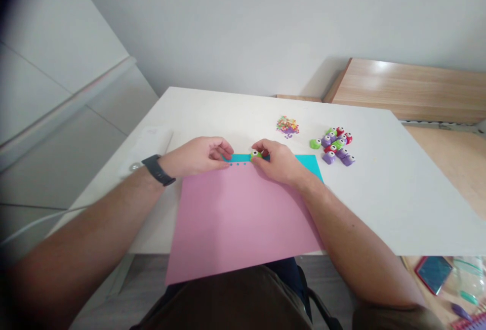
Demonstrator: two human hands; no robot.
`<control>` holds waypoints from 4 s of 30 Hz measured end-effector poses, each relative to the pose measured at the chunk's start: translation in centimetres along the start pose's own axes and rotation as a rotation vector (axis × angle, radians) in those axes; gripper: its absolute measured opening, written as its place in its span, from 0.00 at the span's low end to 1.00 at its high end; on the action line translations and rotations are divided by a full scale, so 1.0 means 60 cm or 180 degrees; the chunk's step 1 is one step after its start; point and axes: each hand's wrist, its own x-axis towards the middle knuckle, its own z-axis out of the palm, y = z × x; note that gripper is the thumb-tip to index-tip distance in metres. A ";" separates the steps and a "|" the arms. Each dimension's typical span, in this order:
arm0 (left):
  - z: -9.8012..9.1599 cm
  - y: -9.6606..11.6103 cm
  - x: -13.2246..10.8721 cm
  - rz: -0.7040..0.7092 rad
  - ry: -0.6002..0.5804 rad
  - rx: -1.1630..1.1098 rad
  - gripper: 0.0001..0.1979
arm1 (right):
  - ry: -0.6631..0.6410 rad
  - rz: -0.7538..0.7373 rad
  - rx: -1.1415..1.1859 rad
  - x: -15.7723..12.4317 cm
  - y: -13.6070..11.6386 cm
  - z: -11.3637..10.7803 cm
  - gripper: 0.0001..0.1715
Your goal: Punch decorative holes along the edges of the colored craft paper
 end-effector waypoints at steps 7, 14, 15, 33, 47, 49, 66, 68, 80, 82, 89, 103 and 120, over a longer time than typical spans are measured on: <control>0.002 -0.002 0.000 0.0194 -0.0158 0.0024 0.14 | -0.0038 -0.0179 -0.0251 0.000 0.003 -0.001 0.19; 0.003 -0.002 0.001 0.0164 -0.0153 0.0014 0.14 | -0.0110 -0.0487 -0.0311 0.002 0.008 -0.002 0.18; 0.003 -0.002 0.001 0.0169 -0.0157 0.0006 0.15 | -0.0126 -0.0537 -0.0303 0.002 0.009 -0.002 0.19; 0.003 0.001 -0.002 0.0188 -0.0081 0.0082 0.13 | -0.0119 -0.0594 -0.0381 0.005 0.013 0.006 0.24; 0.014 0.002 -0.007 0.0318 0.0044 0.0160 0.11 | -0.0097 -0.0792 -0.0347 0.004 0.013 0.011 0.26; 0.016 0.002 -0.006 0.0329 0.0071 0.0159 0.10 | -0.0101 -0.0834 -0.0338 0.003 0.013 0.009 0.27; 0.020 0.005 -0.007 0.0345 0.0184 0.0256 0.09 | -0.0125 -0.1057 -0.0252 -0.005 -0.008 -0.001 0.21; 0.020 0.005 -0.007 0.0378 0.0198 0.0252 0.09 | -0.0142 -0.1020 -0.0254 -0.007 -0.009 -0.002 0.22; 0.024 -0.001 -0.009 0.0425 0.0300 0.0293 0.08 | -0.0247 -0.1023 -0.0226 -0.009 -0.020 -0.009 0.23; 0.024 0.001 -0.009 0.0422 0.0319 0.0311 0.08 | -0.0252 -0.1035 -0.0225 -0.010 -0.020 -0.009 0.23; 0.023 0.006 -0.012 0.0399 0.0349 0.0360 0.08 | -0.0258 -0.1062 -0.0218 -0.011 -0.024 -0.011 0.22; 0.026 0.003 -0.010 0.0424 0.0408 0.0491 0.09 | -0.0312 -0.1081 -0.0242 -0.010 -0.020 -0.011 0.22; 0.026 0.008 -0.012 0.0419 0.0433 0.0546 0.10 | -0.0277 -0.1071 -0.0240 -0.010 -0.018 -0.012 0.21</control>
